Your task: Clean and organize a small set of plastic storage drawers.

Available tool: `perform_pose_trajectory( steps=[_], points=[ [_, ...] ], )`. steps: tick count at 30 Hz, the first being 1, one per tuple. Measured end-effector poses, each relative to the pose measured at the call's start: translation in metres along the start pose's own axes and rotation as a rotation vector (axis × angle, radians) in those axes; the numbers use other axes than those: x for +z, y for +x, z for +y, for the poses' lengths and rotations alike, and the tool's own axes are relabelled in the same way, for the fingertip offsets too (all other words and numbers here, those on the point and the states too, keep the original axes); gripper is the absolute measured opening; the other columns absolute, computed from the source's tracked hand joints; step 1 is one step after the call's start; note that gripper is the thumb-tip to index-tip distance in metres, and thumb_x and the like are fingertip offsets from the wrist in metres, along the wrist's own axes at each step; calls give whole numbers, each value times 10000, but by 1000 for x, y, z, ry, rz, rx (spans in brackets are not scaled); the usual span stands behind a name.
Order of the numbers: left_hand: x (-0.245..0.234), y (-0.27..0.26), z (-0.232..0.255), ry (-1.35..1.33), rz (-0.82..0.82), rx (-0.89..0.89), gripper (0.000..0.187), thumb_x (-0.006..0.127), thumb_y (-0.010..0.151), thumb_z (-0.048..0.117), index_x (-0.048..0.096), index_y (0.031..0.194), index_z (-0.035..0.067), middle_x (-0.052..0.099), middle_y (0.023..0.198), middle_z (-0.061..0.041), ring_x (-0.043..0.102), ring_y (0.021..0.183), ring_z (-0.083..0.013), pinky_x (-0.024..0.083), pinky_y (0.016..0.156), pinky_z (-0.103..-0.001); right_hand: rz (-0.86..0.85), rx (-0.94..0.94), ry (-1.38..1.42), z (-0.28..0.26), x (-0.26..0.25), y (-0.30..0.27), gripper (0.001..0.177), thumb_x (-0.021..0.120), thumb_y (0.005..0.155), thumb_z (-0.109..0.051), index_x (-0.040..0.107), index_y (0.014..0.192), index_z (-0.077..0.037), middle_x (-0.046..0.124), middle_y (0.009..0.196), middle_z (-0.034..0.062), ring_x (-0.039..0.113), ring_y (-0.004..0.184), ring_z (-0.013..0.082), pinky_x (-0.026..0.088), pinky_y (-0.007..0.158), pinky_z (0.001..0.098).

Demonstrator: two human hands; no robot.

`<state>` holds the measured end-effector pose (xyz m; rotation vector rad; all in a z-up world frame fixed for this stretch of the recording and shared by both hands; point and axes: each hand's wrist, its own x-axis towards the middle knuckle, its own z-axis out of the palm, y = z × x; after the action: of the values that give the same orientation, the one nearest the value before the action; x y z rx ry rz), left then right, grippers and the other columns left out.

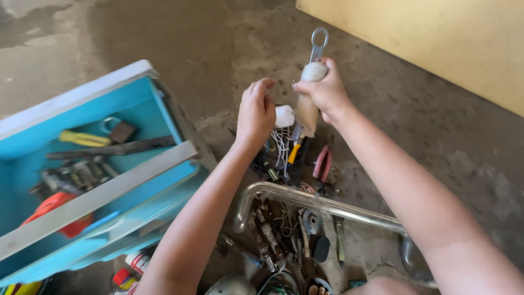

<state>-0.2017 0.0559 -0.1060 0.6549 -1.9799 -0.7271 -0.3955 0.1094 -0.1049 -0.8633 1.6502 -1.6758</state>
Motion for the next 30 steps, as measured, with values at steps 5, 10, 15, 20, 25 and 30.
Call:
perform_pose_trajectory(
  steps=[5,10,15,20,25,30],
  points=[
    [98,-52,-39,-65,-149,-155,299,555,889,-7,617,1180,20,672,1169,-184,616,1126,-396,493,967,-454,136,147,-61,104,-60,-11,727,823,705,8,424,1310,-46,624,1077,92,668,904,179,580,769,327],
    [184,-118,-100,-115,-265,-256,289,569,898,16,609,1184,20,680,1141,-219,640,1088,-425,516,933,-467,278,320,-114,214,-102,-24,835,820,693,-20,327,1364,-69,608,1128,119,663,939,190,581,776,347],
    [237,-168,-149,-63,-422,-403,364,601,880,69,576,1241,32,660,1148,-242,642,1087,-425,519,941,-461,345,530,-178,297,-123,-38,796,834,714,-61,351,1347,-25,608,1136,156,673,939,215,583,767,365],
    [249,-179,-164,9,-545,-544,445,622,878,129,554,1313,59,622,1212,-258,608,1118,-443,492,969,-473,355,582,-192,357,-119,-33,782,888,738,-169,388,1320,-16,621,1135,143,665,947,215,574,771,385],
    [250,-180,-169,32,-596,-630,524,637,866,148,524,1372,73,586,1270,-273,577,1166,-450,471,1009,-466,334,648,-172,374,-106,-22,766,846,788,-237,383,1367,-46,632,1146,124,661,954,202,570,763,391],
    [243,-176,-165,-44,-526,-612,510,561,886,97,533,1396,83,580,1324,-275,570,1201,-455,462,1025,-461,227,777,-125,360,-97,-17,549,704,841,-226,557,1351,-89,652,1173,87,639,975,222,544,758,479]
  ],
)
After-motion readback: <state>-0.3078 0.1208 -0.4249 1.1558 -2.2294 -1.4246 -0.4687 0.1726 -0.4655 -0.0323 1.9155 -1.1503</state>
